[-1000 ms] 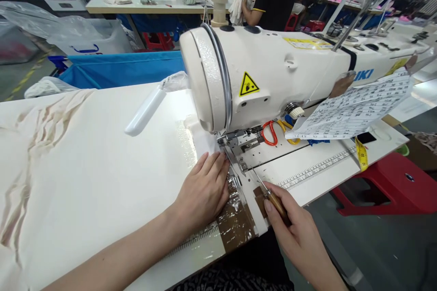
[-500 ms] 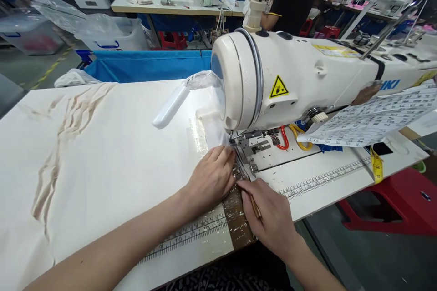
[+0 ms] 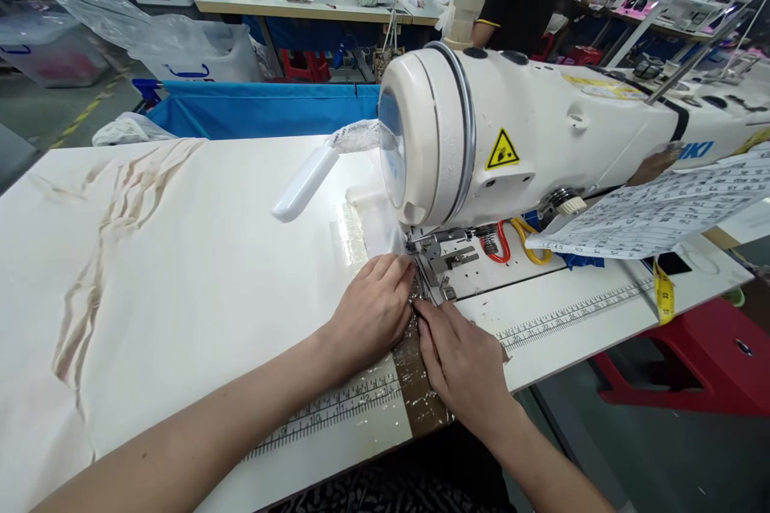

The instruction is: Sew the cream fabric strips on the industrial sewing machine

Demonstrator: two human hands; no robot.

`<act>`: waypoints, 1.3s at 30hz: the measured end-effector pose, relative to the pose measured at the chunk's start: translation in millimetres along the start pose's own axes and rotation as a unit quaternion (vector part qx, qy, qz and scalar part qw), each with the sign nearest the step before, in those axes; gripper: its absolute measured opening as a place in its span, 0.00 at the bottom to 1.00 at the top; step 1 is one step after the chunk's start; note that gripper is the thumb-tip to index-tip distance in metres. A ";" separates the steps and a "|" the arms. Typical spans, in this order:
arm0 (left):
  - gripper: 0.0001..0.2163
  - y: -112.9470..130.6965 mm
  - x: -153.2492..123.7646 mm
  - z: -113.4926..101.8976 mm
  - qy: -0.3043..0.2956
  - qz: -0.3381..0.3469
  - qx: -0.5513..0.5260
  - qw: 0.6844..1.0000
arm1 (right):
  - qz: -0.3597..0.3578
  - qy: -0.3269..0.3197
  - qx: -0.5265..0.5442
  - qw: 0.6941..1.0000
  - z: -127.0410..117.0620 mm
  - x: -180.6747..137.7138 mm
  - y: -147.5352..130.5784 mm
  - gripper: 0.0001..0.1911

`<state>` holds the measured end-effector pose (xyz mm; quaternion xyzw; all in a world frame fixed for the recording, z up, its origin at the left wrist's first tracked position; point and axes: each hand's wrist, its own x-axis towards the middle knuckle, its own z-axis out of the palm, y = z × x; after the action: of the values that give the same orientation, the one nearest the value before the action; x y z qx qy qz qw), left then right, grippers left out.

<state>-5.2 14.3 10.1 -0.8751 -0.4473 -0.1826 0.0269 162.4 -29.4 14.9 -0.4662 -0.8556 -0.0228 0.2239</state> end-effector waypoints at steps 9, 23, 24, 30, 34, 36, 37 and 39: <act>0.17 -11.4 2.1 2.7 -0.002 -0.009 0.003 1.000 | 0.009 -0.038 -0.082 0.996 5.8 0.5 -5.4 0.20; 0.15 -3.3 -86.5 -92.1 -0.087 -0.086 -0.025 0.992 | 0.036 -0.002 0.159 0.987 -3.6 -34.9 -4.7 0.22; 0.14 -8.5 -109.8 -101.4 -0.067 -0.131 -0.033 0.989 | 0.044 -0.007 0.170 0.984 -2.0 -36.0 -5.7 0.22; 0.17 -46.0 -244.5 -137.5 0.063 -0.478 0.093 0.871 | 0.057 -0.008 0.143 0.988 2.9 -37.2 -12.3 0.21; 0.18 -48.1 -273.4 -144.1 -0.009 -0.546 0.066 0.835 | 0.071 -0.012 0.090 0.993 -0.3 -35.5 -18.2 0.21; 0.18 -45.8 -272.0 -146.6 -0.021 -0.555 0.057 0.830 | 0.075 -0.018 0.073 0.994 -2.3 -34.9 -20.3 0.21; 0.18 -45.2 -270.2 -147.6 -0.019 -0.560 0.056 0.826 | 0.078 -0.021 0.071 0.994 -3.2 -34.7 -20.5 0.21; 0.18 -45.4 -266.8 -148.2 -0.009 -0.563 0.056 0.824 | 0.086 -0.029 0.077 0.993 -4.3 -34.5 -18.9 0.21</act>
<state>-227.3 -195.9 51.2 -0.4695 -0.8722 -0.1326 -0.0357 164.8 -68.3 8.1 -0.5202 -0.8173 0.0764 0.2357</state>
